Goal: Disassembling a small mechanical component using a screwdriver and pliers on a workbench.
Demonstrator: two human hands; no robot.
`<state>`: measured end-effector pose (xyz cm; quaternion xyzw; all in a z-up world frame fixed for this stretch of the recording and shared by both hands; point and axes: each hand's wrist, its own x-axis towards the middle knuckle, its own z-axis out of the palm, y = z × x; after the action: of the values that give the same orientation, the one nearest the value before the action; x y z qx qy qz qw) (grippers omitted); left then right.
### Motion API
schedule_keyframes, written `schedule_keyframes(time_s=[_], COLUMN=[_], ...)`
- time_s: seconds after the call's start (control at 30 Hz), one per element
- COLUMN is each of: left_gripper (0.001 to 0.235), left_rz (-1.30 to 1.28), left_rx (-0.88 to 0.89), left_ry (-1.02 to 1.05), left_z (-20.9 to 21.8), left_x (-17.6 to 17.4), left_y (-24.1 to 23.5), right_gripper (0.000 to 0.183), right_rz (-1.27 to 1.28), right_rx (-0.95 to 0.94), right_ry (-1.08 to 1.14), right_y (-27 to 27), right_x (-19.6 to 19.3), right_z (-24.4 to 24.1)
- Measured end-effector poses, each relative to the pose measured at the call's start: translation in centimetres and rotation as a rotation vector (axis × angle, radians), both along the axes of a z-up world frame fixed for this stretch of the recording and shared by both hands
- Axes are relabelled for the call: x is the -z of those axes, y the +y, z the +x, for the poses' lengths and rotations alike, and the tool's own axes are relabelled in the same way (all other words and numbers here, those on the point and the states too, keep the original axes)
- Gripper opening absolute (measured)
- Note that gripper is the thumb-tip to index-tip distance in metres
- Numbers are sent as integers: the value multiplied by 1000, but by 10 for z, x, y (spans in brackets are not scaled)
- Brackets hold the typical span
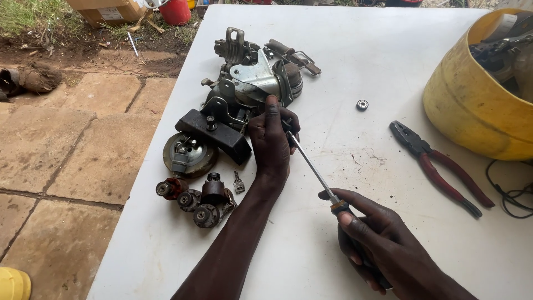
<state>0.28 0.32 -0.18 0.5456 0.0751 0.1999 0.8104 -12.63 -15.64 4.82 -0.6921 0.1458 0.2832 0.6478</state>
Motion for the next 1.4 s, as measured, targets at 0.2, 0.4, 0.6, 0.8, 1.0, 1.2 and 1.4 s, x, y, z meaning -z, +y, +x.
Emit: schedule_keyframes(time_s=[0.2, 0.4, 0.6, 0.8, 1.0, 1.2, 1.4], left_gripper=[56, 57, 59, 62, 58, 56, 52], left_rz=[-41, -34, 51, -57, -211, -285, -317], left_rx=[18, 70, 139, 211, 369, 461, 557], left_ry=[-17, -69, -25, 1, 116, 197, 136], left_z=[0, 4, -7, -9, -14, -19, -27], left_x=[-1, 0, -3, -4, -4, -8, -7], left_y=[1, 3, -7, -4, -9, -13, -21], right_gripper=[51, 46, 47, 46, 44, 40, 39], right_rz=[39, 442, -96, -198, -1003, -1362, -1394], right_rx=[11, 23, -69, -182, -176, -237, -218], right_ry=[2, 35, -28, -400, -570, -916, -1183], right_y=[0, -5, -23, -63, -69, -88, -88], right_x=[3, 12, -10, 0, -1, 33, 33], right_z=[-1, -2, -5, -18, 0, 21, 28])
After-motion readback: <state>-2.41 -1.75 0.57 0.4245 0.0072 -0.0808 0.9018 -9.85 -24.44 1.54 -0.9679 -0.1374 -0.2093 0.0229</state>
